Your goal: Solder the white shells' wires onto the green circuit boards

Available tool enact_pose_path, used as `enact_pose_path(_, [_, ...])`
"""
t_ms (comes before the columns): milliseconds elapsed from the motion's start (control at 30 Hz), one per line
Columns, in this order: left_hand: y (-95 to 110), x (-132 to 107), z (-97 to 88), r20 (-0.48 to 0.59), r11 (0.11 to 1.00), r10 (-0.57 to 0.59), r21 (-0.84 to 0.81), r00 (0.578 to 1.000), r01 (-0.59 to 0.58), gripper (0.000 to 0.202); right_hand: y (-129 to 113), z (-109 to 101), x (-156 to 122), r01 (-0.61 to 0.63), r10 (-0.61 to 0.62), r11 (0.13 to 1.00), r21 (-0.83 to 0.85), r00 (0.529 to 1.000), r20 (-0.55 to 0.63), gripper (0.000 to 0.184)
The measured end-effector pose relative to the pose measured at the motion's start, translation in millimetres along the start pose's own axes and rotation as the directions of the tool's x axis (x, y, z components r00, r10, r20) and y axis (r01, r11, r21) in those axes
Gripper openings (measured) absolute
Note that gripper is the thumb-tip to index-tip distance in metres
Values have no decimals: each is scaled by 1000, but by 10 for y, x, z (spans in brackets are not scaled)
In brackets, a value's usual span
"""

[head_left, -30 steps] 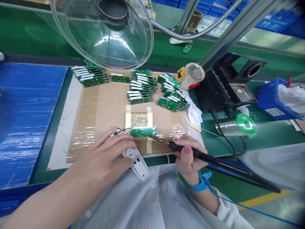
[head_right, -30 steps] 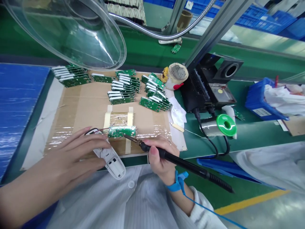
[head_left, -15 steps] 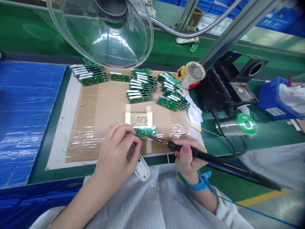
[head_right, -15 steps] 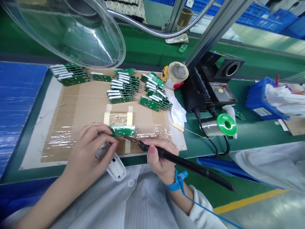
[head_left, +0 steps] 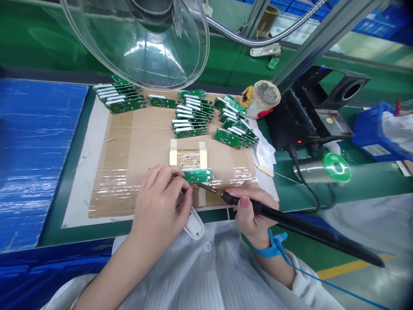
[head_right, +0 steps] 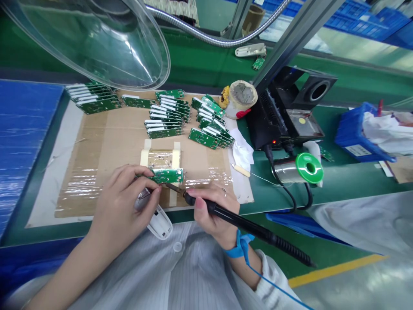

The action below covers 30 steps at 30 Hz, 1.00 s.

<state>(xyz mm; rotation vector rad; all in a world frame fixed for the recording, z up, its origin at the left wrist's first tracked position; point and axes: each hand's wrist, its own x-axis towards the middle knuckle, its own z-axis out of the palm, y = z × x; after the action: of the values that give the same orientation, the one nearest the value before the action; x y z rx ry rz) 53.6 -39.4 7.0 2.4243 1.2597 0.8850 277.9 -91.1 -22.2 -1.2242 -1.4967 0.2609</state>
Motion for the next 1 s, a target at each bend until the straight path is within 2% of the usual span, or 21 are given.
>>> enact_pose_path(267, [16,9,-19,12,1000,-2,18,1000,2,11,3,-8,1,27,-27,999,-26,999,-27,16])
enact_pose_path(433, [20,24,-31,19,1000,2,28,1000,-2,11,8,-14,-4,22,-22,999,-25,1000,3,15])
enact_pose_path(633, [35,41,-4,29,1000,-22,20,999,21,11,-1,-16,17,-84,86,996,28,994,-67,21])
enact_pose_path(733, [63,4,-49,22,999,-13,49,1000,12,11,-2,-49,163,-167,167,986,18,985,-36,19])
enact_pose_path(800, [72,-49,-123,5,994,-14,111,1000,13,5,37,-87,318,-190,190,981,-29,982,13,25])
enact_pose_path(867, [64,-106,-206,-22,989,-42,143,999,44,18,128,-124,492,-172,180,980,-99,981,72,34])
enact_pose_path(933, [37,-142,-269,-26,996,-71,48,997,73,24,261,-141,657,-113,136,978,-177,983,125,47])
enact_pose_path(1000, [-12,-130,-317,21,987,-89,-135,996,91,28,410,-132,801,-32,74,968,-249,984,162,56])
